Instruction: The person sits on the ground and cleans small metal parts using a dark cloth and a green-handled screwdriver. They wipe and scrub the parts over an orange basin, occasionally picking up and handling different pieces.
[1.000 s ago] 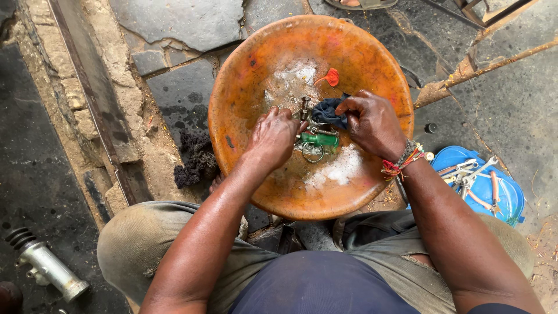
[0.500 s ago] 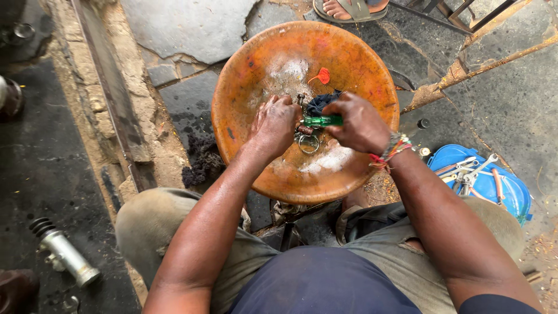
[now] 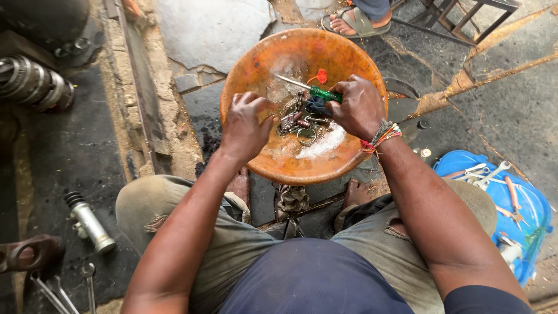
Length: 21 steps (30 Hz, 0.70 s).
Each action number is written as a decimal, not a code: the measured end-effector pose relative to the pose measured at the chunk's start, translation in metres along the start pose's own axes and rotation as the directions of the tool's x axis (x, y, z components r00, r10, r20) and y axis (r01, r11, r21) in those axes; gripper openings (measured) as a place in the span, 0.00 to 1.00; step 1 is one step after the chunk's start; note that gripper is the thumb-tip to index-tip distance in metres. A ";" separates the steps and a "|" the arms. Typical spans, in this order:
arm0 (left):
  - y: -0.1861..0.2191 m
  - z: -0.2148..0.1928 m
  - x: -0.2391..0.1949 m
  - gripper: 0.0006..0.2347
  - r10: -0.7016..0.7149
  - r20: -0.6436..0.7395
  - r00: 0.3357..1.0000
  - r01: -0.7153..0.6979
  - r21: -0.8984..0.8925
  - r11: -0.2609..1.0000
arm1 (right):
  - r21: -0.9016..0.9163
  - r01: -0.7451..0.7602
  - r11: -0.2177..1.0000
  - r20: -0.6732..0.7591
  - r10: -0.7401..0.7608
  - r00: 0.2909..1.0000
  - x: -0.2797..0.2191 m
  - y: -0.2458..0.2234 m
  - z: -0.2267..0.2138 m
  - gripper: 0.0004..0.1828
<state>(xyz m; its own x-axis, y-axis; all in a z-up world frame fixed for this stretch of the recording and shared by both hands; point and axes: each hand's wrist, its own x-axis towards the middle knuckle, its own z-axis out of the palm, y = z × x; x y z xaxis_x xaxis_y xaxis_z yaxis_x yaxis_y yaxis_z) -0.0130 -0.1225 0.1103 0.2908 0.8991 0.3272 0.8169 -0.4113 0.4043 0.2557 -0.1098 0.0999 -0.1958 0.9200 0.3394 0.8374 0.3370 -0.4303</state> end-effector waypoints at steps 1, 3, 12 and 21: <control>0.001 -0.006 -0.002 0.08 0.005 -0.029 1.000 -0.005 0.014 1.000 | 0.017 0.010 1.000 -0.011 -0.009 1.000 0.000 0.001 -0.001 0.10; 0.000 -0.021 -0.006 0.08 -0.078 -0.031 0.996 0.077 -0.049 0.996 | 0.022 0.043 0.999 -0.059 -0.042 0.997 -0.003 0.002 -0.003 0.11; -0.012 0.003 0.014 0.08 -0.058 0.020 0.998 0.061 -0.271 0.961 | -0.022 -0.087 0.996 -0.065 0.085 0.994 -0.025 0.000 -0.022 0.13; -0.049 0.091 0.045 0.04 -0.157 0.175 0.972 0.202 -0.285 0.937 | 0.606 -0.453 0.654 0.091 0.509 0.856 -0.028 -0.042 -0.065 0.06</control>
<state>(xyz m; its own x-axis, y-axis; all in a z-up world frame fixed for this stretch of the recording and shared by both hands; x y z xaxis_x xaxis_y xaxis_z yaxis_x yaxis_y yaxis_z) 0.0059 -0.0480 0.0277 0.2417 0.9646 0.1054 0.6826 -0.2463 0.6881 0.2590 -0.1632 0.1633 0.2119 0.9773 -0.0040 0.3275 -0.0749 -0.9419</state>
